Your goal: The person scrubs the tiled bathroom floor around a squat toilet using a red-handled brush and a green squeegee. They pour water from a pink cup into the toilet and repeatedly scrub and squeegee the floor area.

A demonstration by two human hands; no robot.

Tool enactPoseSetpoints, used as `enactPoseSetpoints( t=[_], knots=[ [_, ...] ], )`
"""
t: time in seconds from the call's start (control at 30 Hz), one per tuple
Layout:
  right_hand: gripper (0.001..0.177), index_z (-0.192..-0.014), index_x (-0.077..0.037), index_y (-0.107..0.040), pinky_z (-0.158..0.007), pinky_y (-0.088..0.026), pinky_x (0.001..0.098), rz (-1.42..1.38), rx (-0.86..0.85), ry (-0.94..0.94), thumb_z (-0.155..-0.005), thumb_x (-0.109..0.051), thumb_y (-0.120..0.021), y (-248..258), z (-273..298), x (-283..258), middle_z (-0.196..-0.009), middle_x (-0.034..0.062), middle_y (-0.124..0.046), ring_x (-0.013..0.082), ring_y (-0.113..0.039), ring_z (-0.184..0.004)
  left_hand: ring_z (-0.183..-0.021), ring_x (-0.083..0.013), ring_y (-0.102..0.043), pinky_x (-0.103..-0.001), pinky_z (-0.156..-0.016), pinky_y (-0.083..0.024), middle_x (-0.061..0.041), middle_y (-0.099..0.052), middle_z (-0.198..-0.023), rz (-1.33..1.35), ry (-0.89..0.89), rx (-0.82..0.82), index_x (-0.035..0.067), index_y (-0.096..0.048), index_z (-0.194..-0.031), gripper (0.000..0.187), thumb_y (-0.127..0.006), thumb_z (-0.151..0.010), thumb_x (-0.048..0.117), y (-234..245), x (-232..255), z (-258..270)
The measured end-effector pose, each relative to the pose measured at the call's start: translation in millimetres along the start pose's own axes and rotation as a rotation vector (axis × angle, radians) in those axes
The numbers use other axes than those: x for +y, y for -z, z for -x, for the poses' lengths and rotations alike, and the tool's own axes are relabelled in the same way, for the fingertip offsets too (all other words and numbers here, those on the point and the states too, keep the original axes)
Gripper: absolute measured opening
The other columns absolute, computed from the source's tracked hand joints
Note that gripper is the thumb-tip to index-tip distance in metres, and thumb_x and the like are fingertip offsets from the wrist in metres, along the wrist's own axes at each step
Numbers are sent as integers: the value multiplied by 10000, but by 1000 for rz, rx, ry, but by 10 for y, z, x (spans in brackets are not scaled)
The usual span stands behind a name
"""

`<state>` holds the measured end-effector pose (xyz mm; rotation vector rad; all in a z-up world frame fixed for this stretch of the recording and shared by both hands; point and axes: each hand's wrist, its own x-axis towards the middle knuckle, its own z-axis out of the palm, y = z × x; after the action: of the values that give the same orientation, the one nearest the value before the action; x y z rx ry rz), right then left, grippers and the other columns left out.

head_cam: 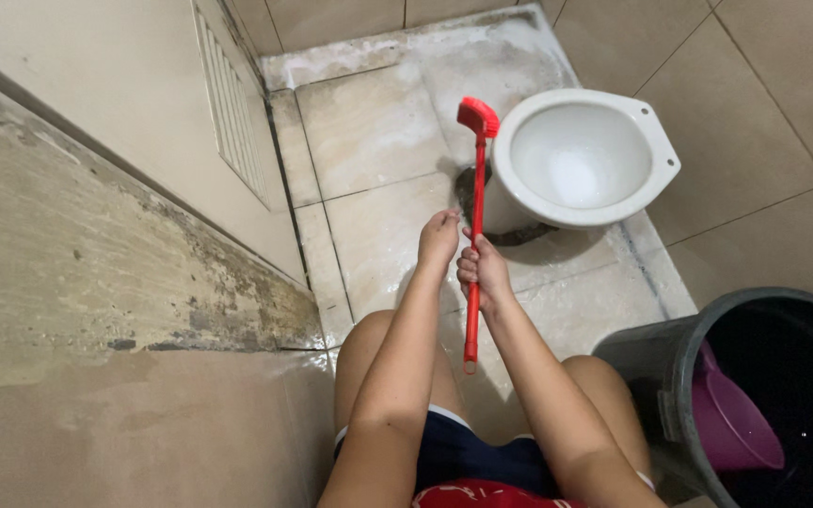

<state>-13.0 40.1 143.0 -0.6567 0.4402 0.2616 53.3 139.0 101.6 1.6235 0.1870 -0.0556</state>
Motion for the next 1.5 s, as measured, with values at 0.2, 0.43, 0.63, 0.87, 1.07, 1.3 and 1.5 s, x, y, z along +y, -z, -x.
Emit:
enactPoseSetpoints(
  t=[0.2,0.43,0.63,0.87,1.07,1.3,1.5],
  knots=[
    [278,-1234,-113,-556,-365,-246,183,68,35,44,-1102,-315,-419,-7,423,209,-610,-79,-337,34,-291,-441,-1069,-277,-690,-377,-899,-543,-160,-747,-1161,145,125,-71,29,-692,-1237,377,-547,-977,261,-50,-190,-69],
    [157,-1088,-131,-452,-381,-247,214,0,39,-9,-1144,-275,-424,232,143,271,-641,-64,-364,57,-304,-462,-1045,-252,-707,-354,-908,-528,-162,-764,-1119,54,89,-56,34,-720,-1213,374,-558,-978,274,-155,-297,-52],
    [243,-1196,-116,-545,-342,-217,202,101,49,-43,-1091,-289,-409,421,609,255,-589,-76,-343,45,-270,-410,-1020,-264,-720,-366,-912,-533,-168,-770,-1081,-2,61,-83,41,-724,-1198,379,-549,-973,291,-234,-215,-47],
    [271,-1249,-89,-536,-356,-227,203,172,49,-71,-1091,-279,-427,491,870,87,-617,-61,-366,44,-276,-428,-1038,-316,-725,-391,-922,-533,-204,-764,-1072,-174,39,-116,53,-740,-1158,379,-532,-968,307,-332,-25,115],
    [302,-1257,-87,-548,-366,-232,202,241,51,-99,-1081,-313,-452,824,1166,34,-626,-48,-369,42,-275,-437,-1006,-339,-713,-416,-890,-534,-197,-751,-1041,-339,12,-156,64,-741,-1150,370,-549,-964,320,-483,50,298],
    [348,-1297,-98,-570,-358,-231,195,312,92,-163,-1062,-334,-470,1372,2063,-334,-623,-53,-367,34,-272,-436,-749,-356,-722,-450,-682,-562,-202,-741,-833,-379,233,-443,40,-691,-952,226,-621,-883,245,-833,63,688],
    [349,-1315,-166,-586,-356,-261,178,261,148,-257,-1048,-339,-444,1598,2510,-634,-631,-65,-369,33,-301,-442,-733,-302,-723,-432,-709,-579,-136,-706,-764,-549,-29,-487,22,-670,-981,206,-698,-837,167,-1245,261,1248]
  ],
)
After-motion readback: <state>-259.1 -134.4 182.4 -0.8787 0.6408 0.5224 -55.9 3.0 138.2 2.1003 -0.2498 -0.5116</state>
